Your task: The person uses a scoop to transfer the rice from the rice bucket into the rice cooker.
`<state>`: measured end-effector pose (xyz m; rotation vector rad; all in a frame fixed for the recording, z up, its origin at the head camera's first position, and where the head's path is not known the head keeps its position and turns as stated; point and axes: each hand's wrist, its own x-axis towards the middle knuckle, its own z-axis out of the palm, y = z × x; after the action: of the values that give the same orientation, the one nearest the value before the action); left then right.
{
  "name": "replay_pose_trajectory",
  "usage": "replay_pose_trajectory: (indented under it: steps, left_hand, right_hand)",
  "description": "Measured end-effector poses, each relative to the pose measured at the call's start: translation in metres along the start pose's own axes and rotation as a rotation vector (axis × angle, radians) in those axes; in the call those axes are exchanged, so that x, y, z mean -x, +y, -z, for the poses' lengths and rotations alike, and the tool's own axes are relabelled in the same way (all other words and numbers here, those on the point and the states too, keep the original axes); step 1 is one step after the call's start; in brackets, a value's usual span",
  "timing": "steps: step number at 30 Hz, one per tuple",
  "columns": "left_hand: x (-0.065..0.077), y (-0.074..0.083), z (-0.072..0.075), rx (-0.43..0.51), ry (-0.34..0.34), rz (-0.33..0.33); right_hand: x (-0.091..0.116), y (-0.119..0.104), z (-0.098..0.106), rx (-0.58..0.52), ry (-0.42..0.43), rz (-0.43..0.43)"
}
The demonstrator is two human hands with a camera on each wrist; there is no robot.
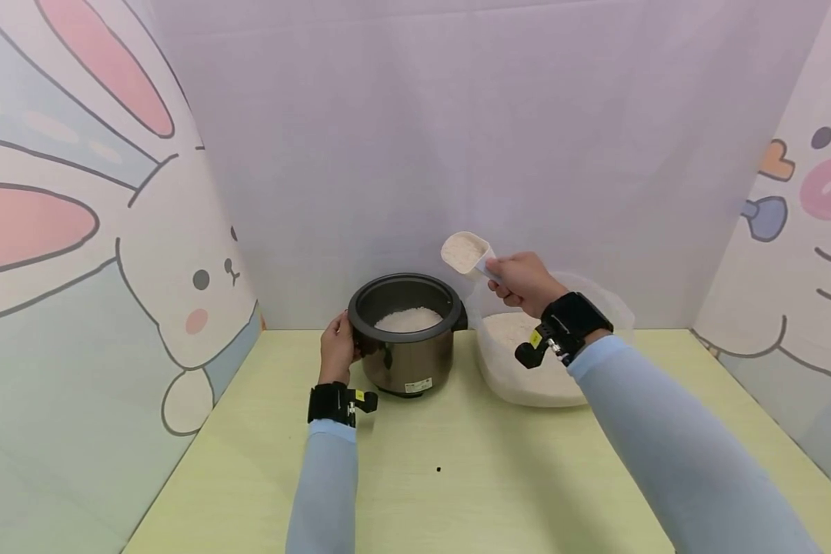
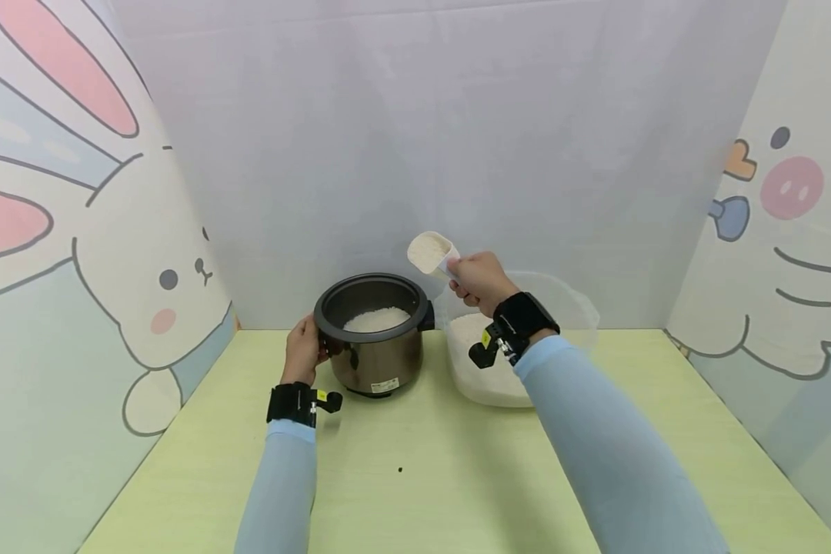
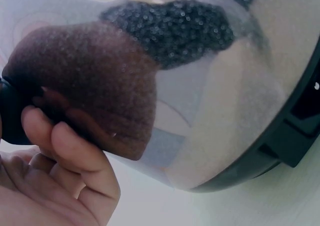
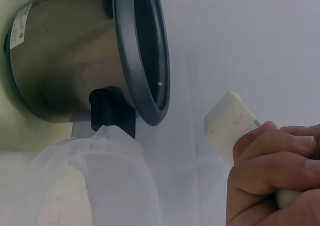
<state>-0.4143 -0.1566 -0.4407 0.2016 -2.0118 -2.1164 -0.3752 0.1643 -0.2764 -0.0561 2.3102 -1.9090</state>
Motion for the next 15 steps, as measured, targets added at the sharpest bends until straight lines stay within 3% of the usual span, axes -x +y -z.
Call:
replay_pose_trajectory:
  steps: [7, 15]
  left_hand:
    - [0.001, 0.001, 0.0, 0.014, -0.012, 0.001]
    - [0.001, 0.002, 0.002, 0.026, -0.015, 0.001]
  right_hand:
    - [0.0, 0.0, -0.019, 0.035, 0.044, 0.067]
    - [-0.006, 0.003, -0.035, 0.151, 0.099, 0.146]
